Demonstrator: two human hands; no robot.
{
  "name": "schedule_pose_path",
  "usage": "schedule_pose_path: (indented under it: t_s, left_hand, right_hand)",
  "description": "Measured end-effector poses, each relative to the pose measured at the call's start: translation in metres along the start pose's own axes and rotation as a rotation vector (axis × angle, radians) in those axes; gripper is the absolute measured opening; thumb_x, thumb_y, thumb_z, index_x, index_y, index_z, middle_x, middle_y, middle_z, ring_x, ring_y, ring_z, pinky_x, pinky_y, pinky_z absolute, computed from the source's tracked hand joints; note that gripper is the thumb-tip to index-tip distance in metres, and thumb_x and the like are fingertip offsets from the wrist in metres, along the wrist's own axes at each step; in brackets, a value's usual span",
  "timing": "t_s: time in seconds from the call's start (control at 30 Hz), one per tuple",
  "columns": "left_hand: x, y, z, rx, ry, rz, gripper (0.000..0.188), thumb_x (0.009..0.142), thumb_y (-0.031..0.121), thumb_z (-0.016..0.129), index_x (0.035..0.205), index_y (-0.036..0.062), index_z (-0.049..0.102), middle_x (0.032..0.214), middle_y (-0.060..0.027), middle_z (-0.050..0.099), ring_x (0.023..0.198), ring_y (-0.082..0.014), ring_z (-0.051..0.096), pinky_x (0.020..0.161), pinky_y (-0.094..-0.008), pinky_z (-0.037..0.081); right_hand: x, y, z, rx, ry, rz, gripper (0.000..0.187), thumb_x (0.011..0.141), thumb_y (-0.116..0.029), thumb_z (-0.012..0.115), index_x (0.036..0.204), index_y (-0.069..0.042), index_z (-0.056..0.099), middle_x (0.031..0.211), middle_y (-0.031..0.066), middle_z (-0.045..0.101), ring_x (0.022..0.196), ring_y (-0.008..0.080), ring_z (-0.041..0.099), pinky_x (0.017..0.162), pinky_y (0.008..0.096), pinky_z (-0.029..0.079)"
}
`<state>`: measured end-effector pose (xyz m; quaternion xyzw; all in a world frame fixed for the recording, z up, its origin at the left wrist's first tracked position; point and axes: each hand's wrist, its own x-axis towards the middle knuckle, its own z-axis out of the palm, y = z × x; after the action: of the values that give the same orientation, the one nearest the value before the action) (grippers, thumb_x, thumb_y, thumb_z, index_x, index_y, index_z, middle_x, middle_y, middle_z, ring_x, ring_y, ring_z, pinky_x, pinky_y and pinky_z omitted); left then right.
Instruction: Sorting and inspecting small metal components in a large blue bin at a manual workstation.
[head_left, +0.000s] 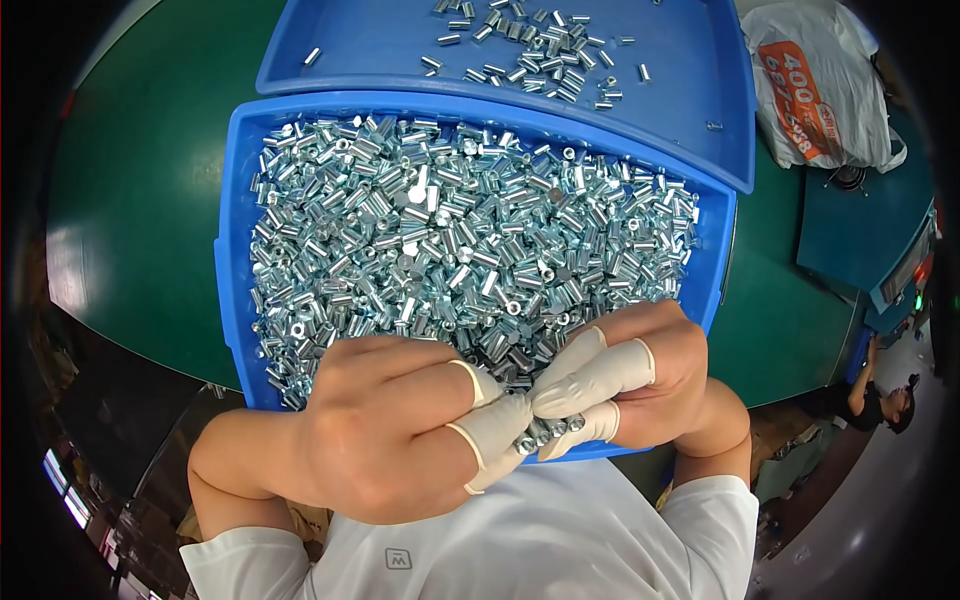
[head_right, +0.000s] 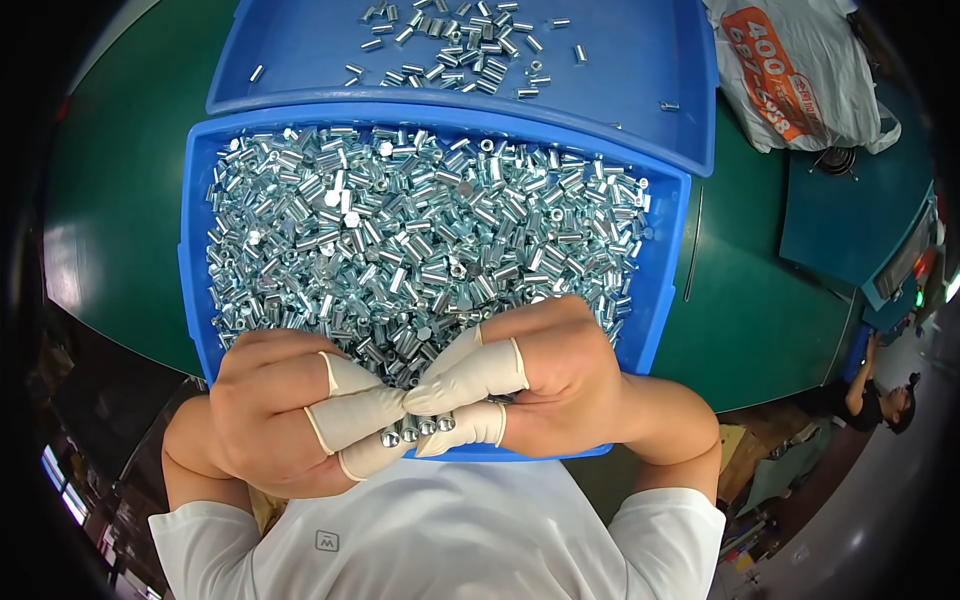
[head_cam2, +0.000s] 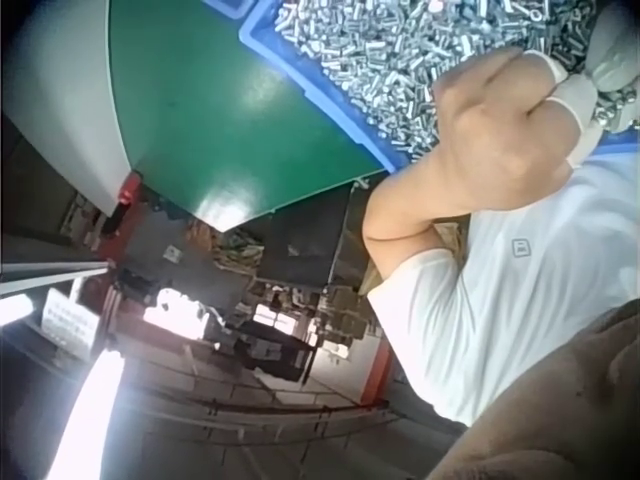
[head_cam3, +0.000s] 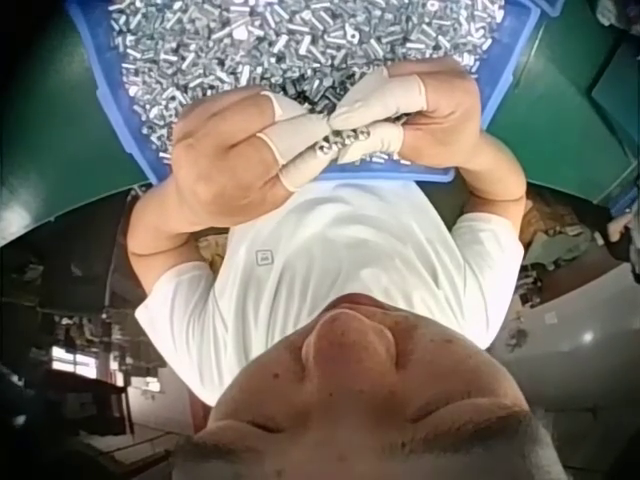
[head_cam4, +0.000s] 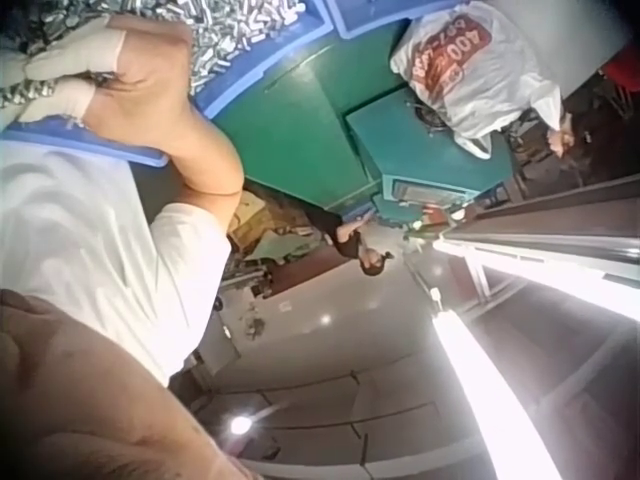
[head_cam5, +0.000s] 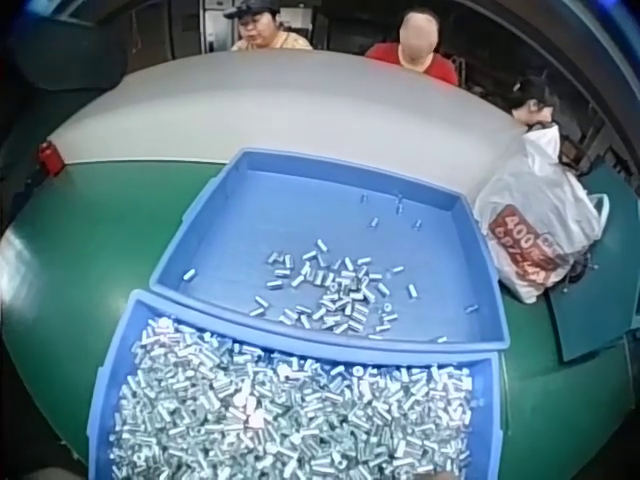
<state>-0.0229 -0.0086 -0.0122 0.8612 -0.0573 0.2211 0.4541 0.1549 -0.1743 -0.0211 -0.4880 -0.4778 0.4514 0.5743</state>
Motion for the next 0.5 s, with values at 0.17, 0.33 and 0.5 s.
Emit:
schedule_pose_path:
  t_s: [0.17, 0.33, 0.5]
  left_hand:
    - [-0.0005, -0.0006, 0.0032, -0.015, 0.059, 0.012, 0.032, 0.056, 0.01, 0.083, 0.084, -0.0024, 0.072, 0.07, -0.0051, 0.057, 0.05, -0.0145, 0.052, 0.036, -0.0272, 0.037]
    - [-0.0001, 0.0041, -0.0044, 0.032, -0.057, -0.046, 0.021, 0.072, 0.014, 0.086, 0.087, 0.0043, 0.075, 0.074, -0.0027, 0.065, 0.051, -0.0159, 0.06, 0.042, -0.0266, 0.049]
    - [-0.001, 0.0046, -0.005, 0.022, -0.057, -0.047, 0.021, 0.073, 0.015, 0.086, 0.088, 0.0042, 0.076, 0.073, -0.0027, 0.065, 0.051, -0.0159, 0.06, 0.042, -0.0265, 0.049]
  right_hand:
    - [0.0018, -0.0008, -0.0026, 0.017, -0.035, 0.03, 0.03, 0.074, -0.008, 0.092, 0.101, -0.003, 0.078, 0.089, 0.0152, 0.077, 0.077, 0.0224, 0.077, 0.063, 0.0281, 0.059]
    - [0.001, 0.0001, -0.0003, 0.051, -0.02, 0.044, 0.029, 0.074, -0.012, 0.092, 0.096, -0.001, 0.078, 0.087, 0.0164, 0.076, 0.075, 0.0236, 0.076, 0.061, 0.0289, 0.059]
    - [0.0018, -0.0002, -0.0028, 0.065, -0.047, 0.05, 0.031, 0.073, -0.008, 0.092, 0.1, -0.002, 0.078, 0.09, 0.0163, 0.077, 0.078, 0.0234, 0.077, 0.064, 0.0284, 0.059]
